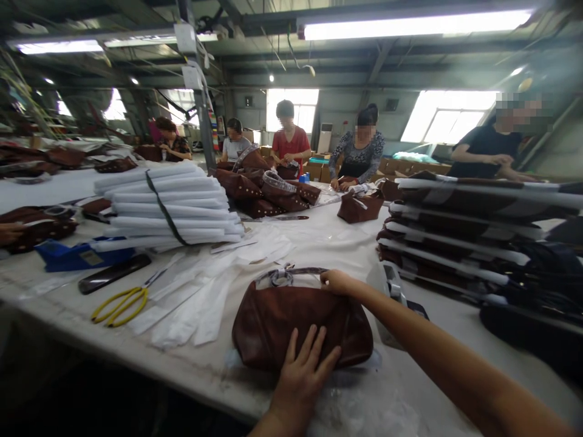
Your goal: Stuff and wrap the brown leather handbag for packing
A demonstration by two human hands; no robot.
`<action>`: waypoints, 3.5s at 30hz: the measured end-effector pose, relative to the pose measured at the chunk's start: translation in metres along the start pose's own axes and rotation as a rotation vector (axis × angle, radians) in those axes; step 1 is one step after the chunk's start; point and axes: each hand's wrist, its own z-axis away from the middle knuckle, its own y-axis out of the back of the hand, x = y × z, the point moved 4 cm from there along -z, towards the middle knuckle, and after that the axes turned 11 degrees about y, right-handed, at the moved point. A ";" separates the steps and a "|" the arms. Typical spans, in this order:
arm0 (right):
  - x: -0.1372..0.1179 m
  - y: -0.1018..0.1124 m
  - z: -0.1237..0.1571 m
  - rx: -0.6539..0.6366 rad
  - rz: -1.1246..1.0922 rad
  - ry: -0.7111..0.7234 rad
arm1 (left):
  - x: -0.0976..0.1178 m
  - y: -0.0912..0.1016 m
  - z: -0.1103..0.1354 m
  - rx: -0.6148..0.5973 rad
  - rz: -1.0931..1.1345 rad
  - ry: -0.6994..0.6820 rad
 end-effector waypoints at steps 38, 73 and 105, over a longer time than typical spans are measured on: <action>0.022 0.074 0.032 0.763 -0.504 0.179 | 0.000 0.003 -0.004 -0.131 -0.006 -0.011; -0.052 -0.095 0.199 1.010 -0.046 0.725 | 0.005 -0.002 -0.021 -0.406 0.272 -0.120; -0.040 -0.111 0.234 0.857 -0.252 0.059 | 0.008 -0.013 -0.017 -0.403 0.295 -0.098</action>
